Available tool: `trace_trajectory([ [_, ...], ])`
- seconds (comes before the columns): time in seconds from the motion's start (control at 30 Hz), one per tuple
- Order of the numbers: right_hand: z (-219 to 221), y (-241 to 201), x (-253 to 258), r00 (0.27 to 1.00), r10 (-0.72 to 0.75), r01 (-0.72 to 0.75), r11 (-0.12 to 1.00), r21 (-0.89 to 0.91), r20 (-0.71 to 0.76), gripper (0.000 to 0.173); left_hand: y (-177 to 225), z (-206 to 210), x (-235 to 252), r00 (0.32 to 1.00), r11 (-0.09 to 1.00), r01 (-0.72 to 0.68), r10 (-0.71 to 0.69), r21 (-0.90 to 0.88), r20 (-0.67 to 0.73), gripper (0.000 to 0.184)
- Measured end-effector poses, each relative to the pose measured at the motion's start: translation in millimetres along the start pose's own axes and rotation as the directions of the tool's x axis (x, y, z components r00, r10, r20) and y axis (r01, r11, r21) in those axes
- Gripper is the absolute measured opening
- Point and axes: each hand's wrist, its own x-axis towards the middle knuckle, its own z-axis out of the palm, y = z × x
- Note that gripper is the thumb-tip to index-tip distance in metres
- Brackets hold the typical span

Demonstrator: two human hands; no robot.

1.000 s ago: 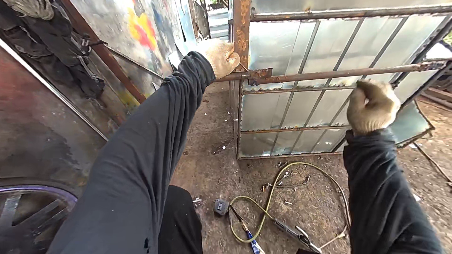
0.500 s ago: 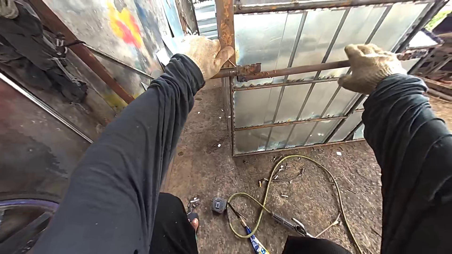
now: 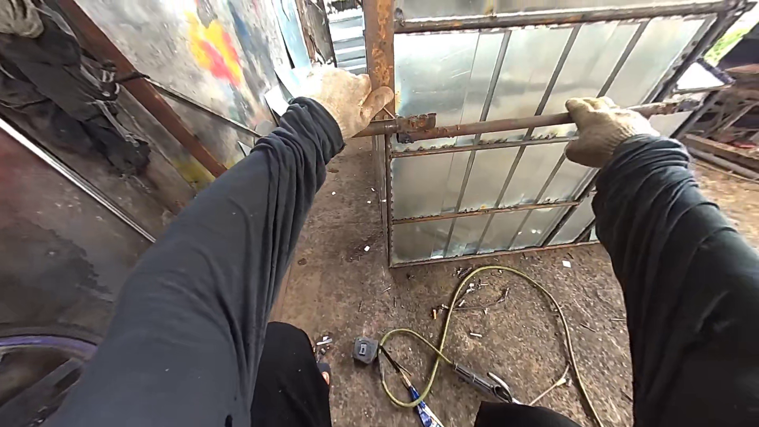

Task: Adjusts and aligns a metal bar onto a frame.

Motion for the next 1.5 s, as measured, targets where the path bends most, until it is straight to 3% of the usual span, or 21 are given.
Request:
trace_trajectory([
  [0.13, -1, 3, 4, 1.000, -0.011, 0.010, 1.000, -0.009, -0.029, 0.082, 0, 0, -2, 1.000, 1.000, 0.008, -0.008, 0.000, -0.004, 0.074],
  [0.27, -22, 0, -2, 0.945, 0.064, -0.025, 0.992, 0.127, -0.320, 0.090, 1, -1, -1, 1.000, 1.000, 0.014, -0.014, 0.004, 0.001, 0.075],
  [0.33, -21, -3, -9, 0.922, 0.113, -0.059, 0.986, 0.153, -0.372, 0.095, 1, 0, -1, 1.000, 1.000, 0.009, -0.009, -0.001, -0.010, 0.074],
  [0.43, 20, 15, -4, 0.984, 0.032, -0.027, 0.999, 0.029, -0.177, 0.080, 0, -1, 1, 1.000, 1.000, -0.002, 0.002, 0.007, -0.006, 0.074],
  [0.53, 10, 18, 4, 0.999, 0.040, -0.040, 0.999, 0.000, -0.028, 0.070, 0, 4, -2, 1.000, 1.000, 0.003, -0.003, -0.009, 0.002, 0.075],
  [0.67, 12, 12, -1, 0.995, 0.061, -0.057, 0.997, 0.053, -0.081, 0.084, 0, -2, -2, 1.000, 1.000, -0.003, 0.003, -0.006, 0.006, 0.073],
  [0.93, 21, 17, 2, 0.994, 0.067, -0.065, 0.998, 0.023, -0.092, 0.086, -3, -2, -2, 0.999, 0.999, -0.031, 0.032, -0.035, 0.009, 0.072],
  [1.23, 20, 14, -1, 0.993, 0.085, -0.082, 0.996, 0.036, -0.078, 0.086, -19, -9, 2, 0.980, 0.987, -0.138, 0.149, -0.086, 0.131, 0.072],
  [1.5, 15, 10, -6, 0.991, 0.021, -0.020, 1.000, 0.006, -0.135, 0.069, -21, -16, 1, 0.975, 0.986, -0.087, 0.114, -0.141, 0.192, 0.068],
])
